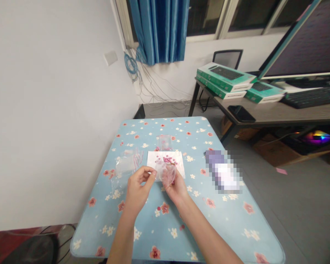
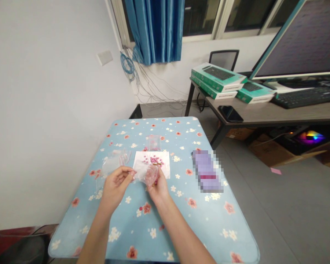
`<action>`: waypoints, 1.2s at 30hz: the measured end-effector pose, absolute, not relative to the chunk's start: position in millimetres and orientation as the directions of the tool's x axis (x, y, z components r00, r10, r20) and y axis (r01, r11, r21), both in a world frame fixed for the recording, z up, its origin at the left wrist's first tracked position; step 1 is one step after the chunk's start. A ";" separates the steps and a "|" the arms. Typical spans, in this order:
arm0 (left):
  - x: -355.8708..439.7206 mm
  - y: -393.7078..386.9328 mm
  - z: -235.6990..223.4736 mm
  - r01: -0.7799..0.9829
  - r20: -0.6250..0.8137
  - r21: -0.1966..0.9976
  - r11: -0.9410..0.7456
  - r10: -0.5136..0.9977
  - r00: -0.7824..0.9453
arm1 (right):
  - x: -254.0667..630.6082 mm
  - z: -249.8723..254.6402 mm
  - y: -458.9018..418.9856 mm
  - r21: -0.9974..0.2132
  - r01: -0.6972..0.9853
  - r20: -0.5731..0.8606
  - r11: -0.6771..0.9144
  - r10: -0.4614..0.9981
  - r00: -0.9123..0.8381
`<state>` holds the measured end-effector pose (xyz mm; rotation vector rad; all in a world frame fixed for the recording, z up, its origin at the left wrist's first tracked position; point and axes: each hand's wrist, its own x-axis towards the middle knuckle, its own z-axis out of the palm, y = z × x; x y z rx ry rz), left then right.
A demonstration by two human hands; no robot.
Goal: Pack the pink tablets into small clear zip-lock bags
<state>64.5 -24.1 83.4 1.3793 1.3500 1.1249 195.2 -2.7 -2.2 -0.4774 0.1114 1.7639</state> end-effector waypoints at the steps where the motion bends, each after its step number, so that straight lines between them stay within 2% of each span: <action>1: 64.5 -23.6 81.4 0.174 0.016 0.985 -0.015 1.000 -0.003 | 195.1 -3.2 -3.0 -0.190 -0.950 -0.363 -0.247 0.917 -0.165; 6: 65.7 -25.4 67.7 0.013 -0.071 0.997 0.071 0.997 -0.021 | 193.8 -3.3 -4.7 -0.269 -0.926 -0.377 -0.265 0.914 -0.152; 10: 56.2 -31.3 55.0 -0.046 -0.135 0.990 0.131 0.987 -0.089 | 194.2 1.5 -5.6 -0.238 -0.919 -0.438 -0.314 0.879 -0.187; 14: 25.7 -35.3 43.9 -0.083 -0.178 0.983 0.163 0.953 -0.245 | 198.5 9.0 -8.6 -0.197 -0.894 -0.366 -0.402 0.876 -0.314; 20: -31.1 -42.3 29.6 0.044 -0.112 0.987 0.153 0.864 -0.490 | 203.3 17.0 -10.3 -0.241 -0.885 -0.342 -0.398 0.888 -0.306; 23: -47.4 -46.8 21.0 0.168 -0.045 0.974 0.153 0.855 -0.516 | 204.1 17.7 -9.6 -0.283 -0.878 -0.354 -0.386 0.893 -0.279; 26: -54.5 -48.4 13.3 0.369 0.045 0.913 0.172 0.859 -0.509 | 204.9 18.8 -8.9 -0.331 -0.864 -0.362 -0.378 0.897 -0.254; 29: -54.1 -46.4 11.2 0.630 0.210 0.758 0.167 0.852 -0.479 | 205.7 19.8 -8.2 -0.431 -0.823 -0.383 -0.370 0.901 -0.204; 31: -49.4 -43.2 13.8 0.758 0.330 0.636 0.144 0.837 -0.437 | 206.5 19.2 -7.3 -0.557 -0.745 -0.400 -0.367 0.905 -0.147; 34: -36.0 -36.6 20.4 0.839 0.458 0.541 0.052 0.819 -0.346 | 210.7 16.5 -4.2 -0.799 -0.509 -0.359 -0.321 0.933 -0.025; 36: -25.0 -32.2 23.4 0.864 0.510 0.499 -0.061 0.827 -0.237 | 216.2 15.4 -0.1 -0.941 -0.265 -0.237 -0.211 0.969 0.069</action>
